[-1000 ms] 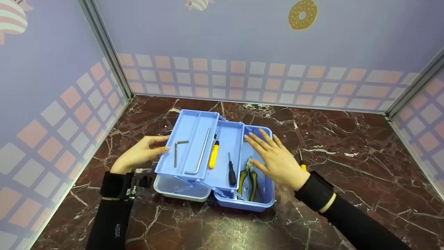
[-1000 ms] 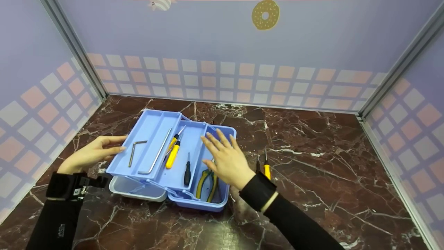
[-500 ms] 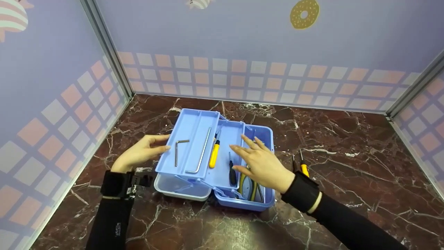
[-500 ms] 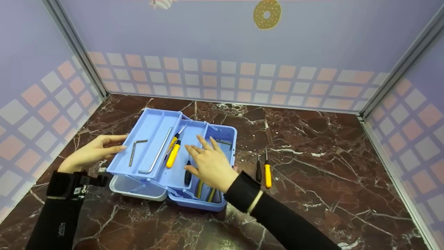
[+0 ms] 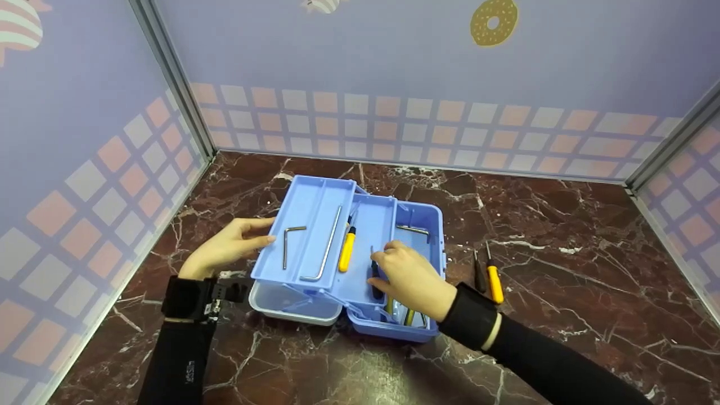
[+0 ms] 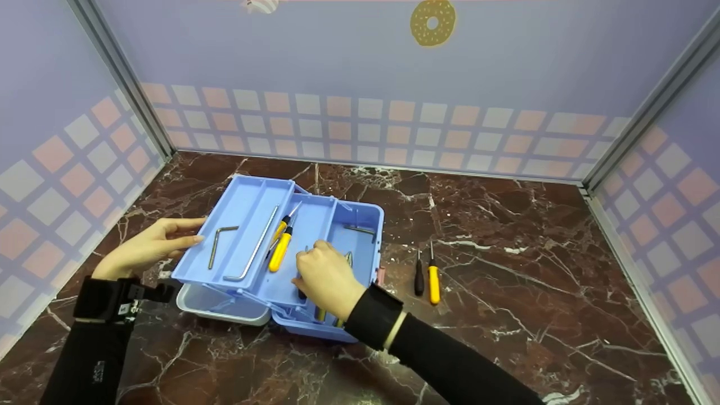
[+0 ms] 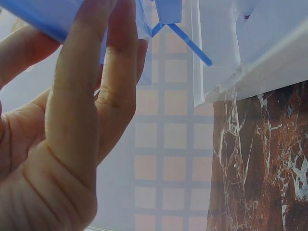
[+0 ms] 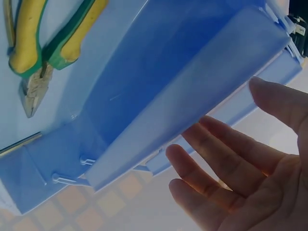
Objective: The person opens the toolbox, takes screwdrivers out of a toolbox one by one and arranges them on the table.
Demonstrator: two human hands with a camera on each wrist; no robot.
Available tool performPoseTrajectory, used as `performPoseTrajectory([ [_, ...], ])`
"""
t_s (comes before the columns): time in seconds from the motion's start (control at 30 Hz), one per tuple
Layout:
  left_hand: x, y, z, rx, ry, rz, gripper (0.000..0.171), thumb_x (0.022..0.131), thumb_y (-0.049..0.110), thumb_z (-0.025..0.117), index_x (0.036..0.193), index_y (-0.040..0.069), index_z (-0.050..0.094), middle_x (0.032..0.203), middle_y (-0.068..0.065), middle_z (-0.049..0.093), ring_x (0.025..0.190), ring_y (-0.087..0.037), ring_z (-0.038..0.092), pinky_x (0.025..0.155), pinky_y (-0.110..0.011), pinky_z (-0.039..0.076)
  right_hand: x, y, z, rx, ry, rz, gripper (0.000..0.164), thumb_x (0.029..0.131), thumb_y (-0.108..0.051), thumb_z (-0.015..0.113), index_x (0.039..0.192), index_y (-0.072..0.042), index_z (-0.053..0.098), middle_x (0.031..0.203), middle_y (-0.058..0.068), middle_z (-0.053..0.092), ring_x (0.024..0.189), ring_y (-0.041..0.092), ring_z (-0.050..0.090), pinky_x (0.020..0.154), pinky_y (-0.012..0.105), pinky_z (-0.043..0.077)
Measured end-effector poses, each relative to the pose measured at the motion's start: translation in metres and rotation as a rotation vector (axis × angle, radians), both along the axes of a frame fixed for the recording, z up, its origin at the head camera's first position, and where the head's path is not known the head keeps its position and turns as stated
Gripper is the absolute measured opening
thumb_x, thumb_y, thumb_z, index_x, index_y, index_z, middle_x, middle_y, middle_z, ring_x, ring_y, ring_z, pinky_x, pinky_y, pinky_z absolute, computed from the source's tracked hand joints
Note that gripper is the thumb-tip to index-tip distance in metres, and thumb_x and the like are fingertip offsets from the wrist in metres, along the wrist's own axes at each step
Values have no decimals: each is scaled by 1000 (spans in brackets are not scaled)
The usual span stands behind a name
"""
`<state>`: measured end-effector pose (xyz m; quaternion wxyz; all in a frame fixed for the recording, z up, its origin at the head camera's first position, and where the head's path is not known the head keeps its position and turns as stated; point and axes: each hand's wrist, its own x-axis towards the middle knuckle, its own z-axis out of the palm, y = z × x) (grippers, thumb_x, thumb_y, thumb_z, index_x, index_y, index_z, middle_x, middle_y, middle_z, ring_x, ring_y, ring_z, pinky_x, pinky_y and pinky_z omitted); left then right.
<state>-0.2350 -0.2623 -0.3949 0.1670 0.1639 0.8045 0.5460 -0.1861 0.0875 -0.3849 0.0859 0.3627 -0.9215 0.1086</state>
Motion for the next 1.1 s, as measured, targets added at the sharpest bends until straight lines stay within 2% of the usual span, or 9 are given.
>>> performPoseTrajectory([
  [0.1,0,0,1,-4,3,-2,56,100,12,55,149,-7,34,133,-34,56,90,-6,71,83,-29,61,2,-2,-1,8,-7,-16,27,86,-24,77,95,-1,66,86,14,68,83,29,62,72,40,58],
  [0.23,0,0,1,-12,5,-4,56,100,13,55,149,-7,34,131,-34,57,88,-6,71,83,-28,61,4,-6,-4,28,1,-27,26,85,-23,77,90,-1,63,81,14,66,76,29,63,65,41,59],
  [0.43,1,0,1,-1,-4,-3,57,100,13,56,149,-8,34,129,-35,58,88,-6,71,82,-30,62,5,-13,-6,54,29,-25,27,84,-22,78,92,0,65,76,13,67,70,28,65,60,43,59],
  [0.57,1,0,1,15,-8,-6,57,100,13,56,149,-7,34,132,-35,56,89,-7,72,81,-31,62,5,-19,-10,49,75,-21,23,81,-17,80,85,-2,63,72,11,67,65,28,65,55,42,57],
  [0.7,0,0,0,28,-9,-10,56,100,12,55,149,-7,34,137,-33,52,91,-8,71,83,-31,62,5,-25,-12,47,147,-36,13,80,-6,75,80,-1,62,69,11,67,60,27,65,52,38,57],
  [0.8,0,0,1,28,-5,-14,56,100,12,55,149,-8,34,136,-34,54,91,-8,71,83,-31,61,5,-28,-14,70,213,-47,6,80,1,70,84,0,66,69,10,68,60,24,66,51,34,58],
  [0.93,-1,1,0,27,-7,-14,57,100,12,56,149,-8,33,131,-36,56,90,-8,72,82,-32,62,6,-33,-15,125,258,-61,10,81,3,69,91,1,69,72,10,69,61,21,66,50,30,58],
  [1.1,1,0,0,20,-14,2,58,100,13,56,149,-8,33,135,-35,54,90,-7,71,83,-31,62,6,-38,-13,161,223,-79,8,82,2,71,89,3,71,73,10,68,63,20,66,53,27,59],
])
